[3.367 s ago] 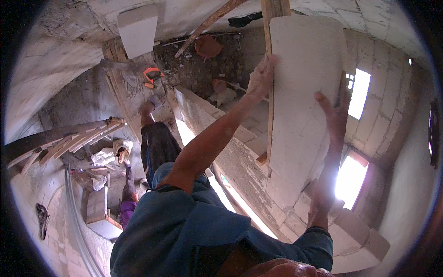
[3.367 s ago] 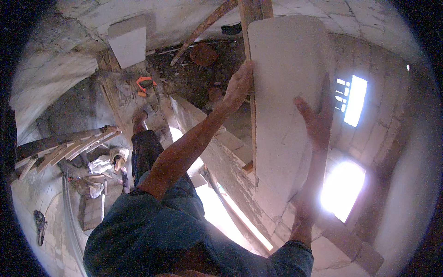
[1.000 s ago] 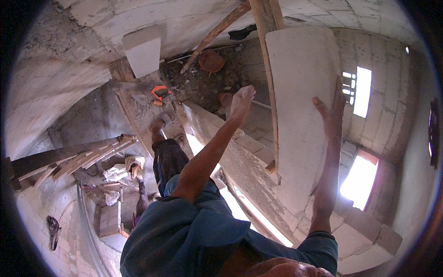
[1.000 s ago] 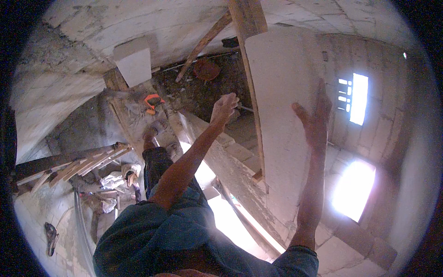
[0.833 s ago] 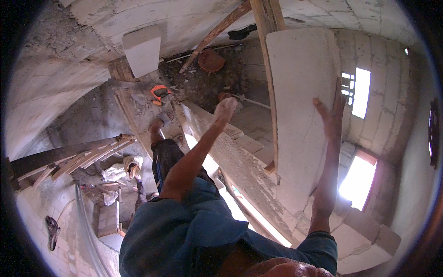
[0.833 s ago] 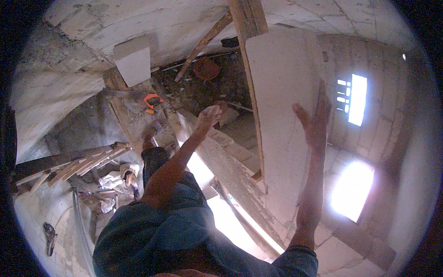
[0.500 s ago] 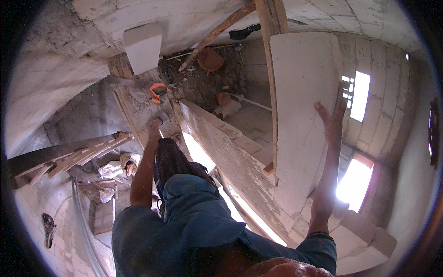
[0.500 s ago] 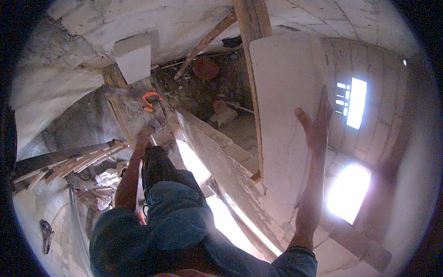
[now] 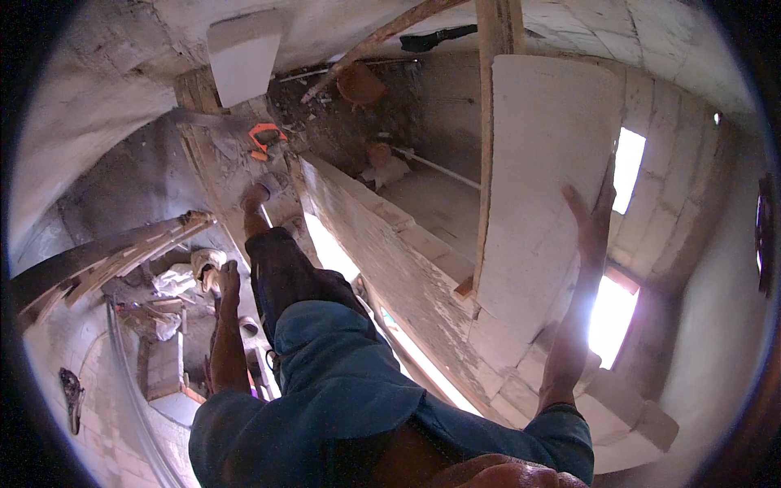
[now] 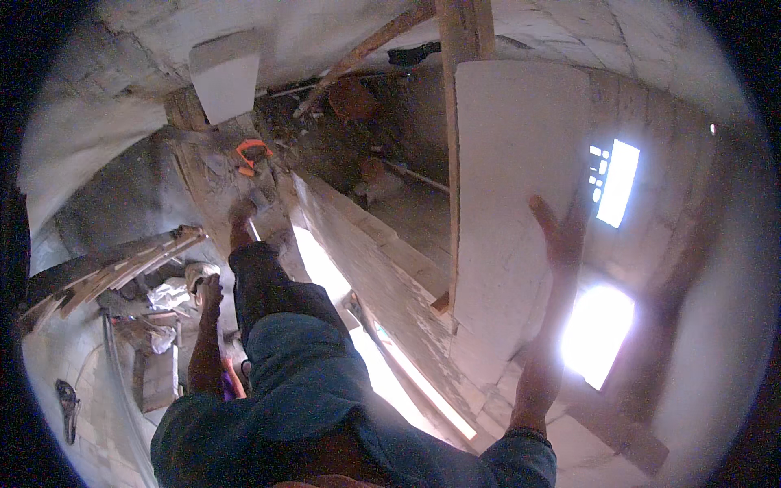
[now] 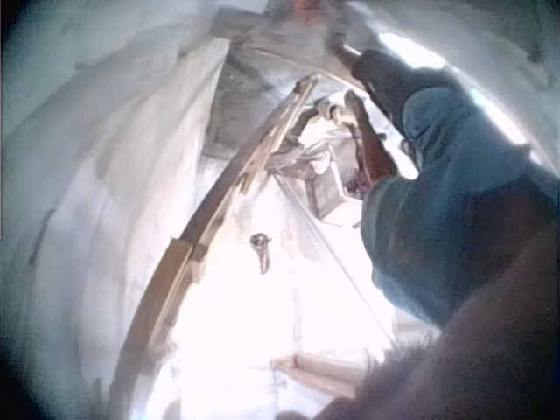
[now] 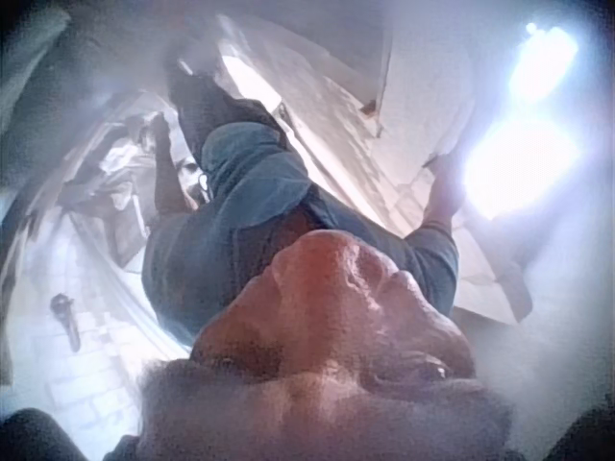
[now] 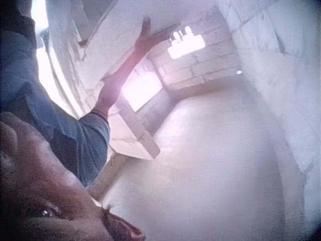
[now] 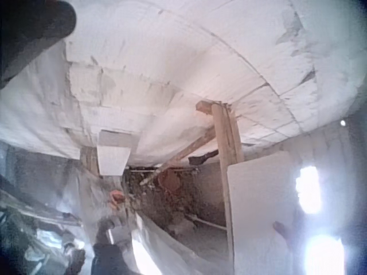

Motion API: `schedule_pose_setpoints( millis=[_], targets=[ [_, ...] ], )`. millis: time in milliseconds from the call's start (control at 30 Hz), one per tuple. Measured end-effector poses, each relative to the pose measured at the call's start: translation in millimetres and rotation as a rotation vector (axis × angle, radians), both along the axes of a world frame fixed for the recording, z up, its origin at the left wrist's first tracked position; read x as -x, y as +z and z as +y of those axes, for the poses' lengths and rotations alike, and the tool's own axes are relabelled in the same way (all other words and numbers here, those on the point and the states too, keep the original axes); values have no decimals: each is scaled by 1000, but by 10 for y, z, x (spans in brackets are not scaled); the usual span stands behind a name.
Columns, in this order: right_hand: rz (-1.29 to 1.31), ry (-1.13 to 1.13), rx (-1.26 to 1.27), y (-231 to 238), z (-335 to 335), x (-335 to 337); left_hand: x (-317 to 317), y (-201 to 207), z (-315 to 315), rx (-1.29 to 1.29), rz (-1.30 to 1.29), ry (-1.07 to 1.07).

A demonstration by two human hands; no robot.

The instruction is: The person lifts a large curved piece of plasterboard and positions it against a wooden frame on a wall. They then use a trowel to scoop a grey cement-like substance from a bucket and apply it to the wooden supports to secure the board in place.

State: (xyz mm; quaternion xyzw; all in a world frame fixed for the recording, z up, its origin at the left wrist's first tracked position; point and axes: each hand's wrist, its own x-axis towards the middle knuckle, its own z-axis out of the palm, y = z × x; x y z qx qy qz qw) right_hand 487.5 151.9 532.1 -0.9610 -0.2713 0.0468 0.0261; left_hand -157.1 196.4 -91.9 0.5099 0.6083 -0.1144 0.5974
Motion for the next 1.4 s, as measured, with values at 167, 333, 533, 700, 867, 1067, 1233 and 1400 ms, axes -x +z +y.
schedule_pose_setpoints(
  millis=[167,333,533,700,867,1067,1233,1400],
  targets=[
    [-117,101,102,-34,24,-4,-841,511,198,4,-167,441],
    [-136,-233,-167,200,-829,-228,83,-220,-309,-294,-319,141],
    [-96,-349,-378,540,-878,-373,642,-61,-766,-205,-114,-173],
    [-45,-410,-482,833,-1121,-472,582,-90,-717,-90,-121,-107],
    [163,-375,-617,583,-870,-377,506,-32,-841,-74,-137,-84],
    [-37,-377,-580,561,-932,-360,504,-15,-875,-71,-157,-86],
    [-144,-379,-545,474,-839,-219,591,-99,-808,-89,-198,-94],
    [-84,-364,-431,522,-783,-159,604,-16,-779,-60,-192,-130]
  ],
)
